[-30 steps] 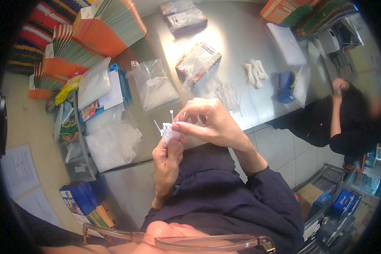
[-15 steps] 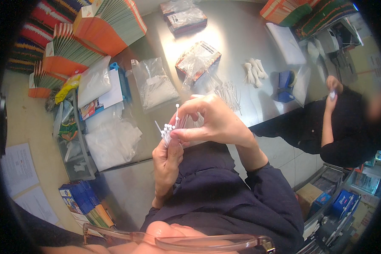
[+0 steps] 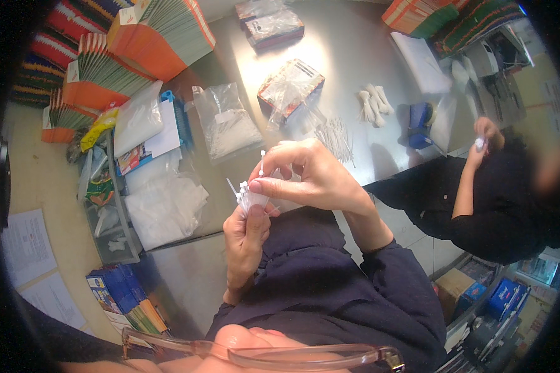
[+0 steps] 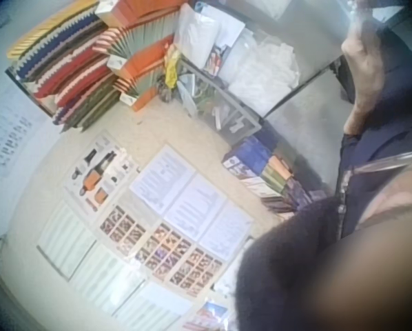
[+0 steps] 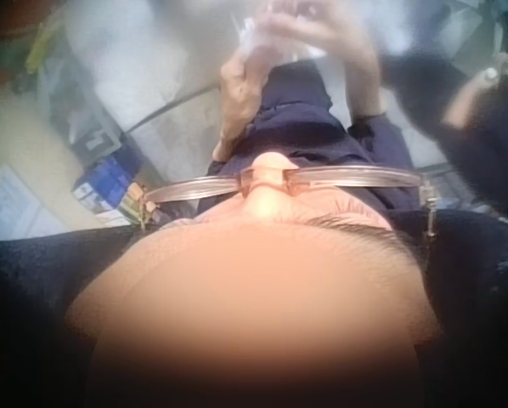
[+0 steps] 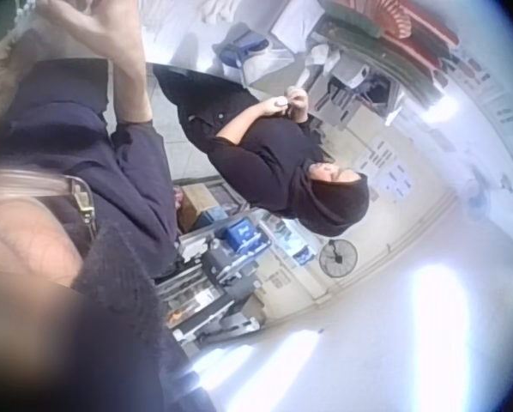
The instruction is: The person inserts cotton tips onto plastic sticks one by one, forming cotton swabs. They hold a bundle of sticks in one hand and place cotton tips onto the ends with the other hand, then place the finished swabs on the table.
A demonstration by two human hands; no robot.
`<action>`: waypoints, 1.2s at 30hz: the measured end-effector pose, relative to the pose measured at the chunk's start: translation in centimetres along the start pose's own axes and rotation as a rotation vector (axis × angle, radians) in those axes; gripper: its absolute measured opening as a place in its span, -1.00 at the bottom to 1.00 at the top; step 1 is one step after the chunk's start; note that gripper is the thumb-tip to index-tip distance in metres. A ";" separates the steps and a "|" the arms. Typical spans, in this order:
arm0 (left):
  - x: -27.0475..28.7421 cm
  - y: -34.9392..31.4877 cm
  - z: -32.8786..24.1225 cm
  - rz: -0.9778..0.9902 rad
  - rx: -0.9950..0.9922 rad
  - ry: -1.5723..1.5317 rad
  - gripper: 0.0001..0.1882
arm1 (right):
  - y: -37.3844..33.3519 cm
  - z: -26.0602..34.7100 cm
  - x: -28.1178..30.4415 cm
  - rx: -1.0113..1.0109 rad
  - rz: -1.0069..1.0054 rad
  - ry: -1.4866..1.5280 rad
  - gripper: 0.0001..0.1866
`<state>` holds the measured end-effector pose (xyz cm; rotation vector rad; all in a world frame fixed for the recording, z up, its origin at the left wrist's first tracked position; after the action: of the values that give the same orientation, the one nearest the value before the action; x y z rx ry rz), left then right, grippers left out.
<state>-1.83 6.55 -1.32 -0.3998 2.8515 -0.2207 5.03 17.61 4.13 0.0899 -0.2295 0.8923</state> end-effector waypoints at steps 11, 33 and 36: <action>-0.2 0.1 0.1 0.032 -0.007 0.018 -0.64 | 0.3 0.5 0.2 0.056 -0.030 -0.047 -0.88; 0.0 0.5 1.2 0.039 0.045 0.079 -0.65 | 2.0 -1.1 0.9 0.033 -0.053 0.305 -0.84; 0.4 0.6 2.1 0.011 0.054 0.124 -0.66 | 1.9 -3.5 3.1 -0.035 -0.146 0.375 -0.82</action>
<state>-1.79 6.78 -3.51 -0.3713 2.9605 -0.3302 5.96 21.77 1.46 -0.0928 0.1097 0.7431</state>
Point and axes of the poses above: each hand's wrist, its own y-axis towards the middle knuckle, its own x-axis out of the back of the hand, z = x × y, the point moved 8 cm from there along y, towards the middle knuckle, and after that the axes turned 3 degrees about -x, right-handed, at the moved point
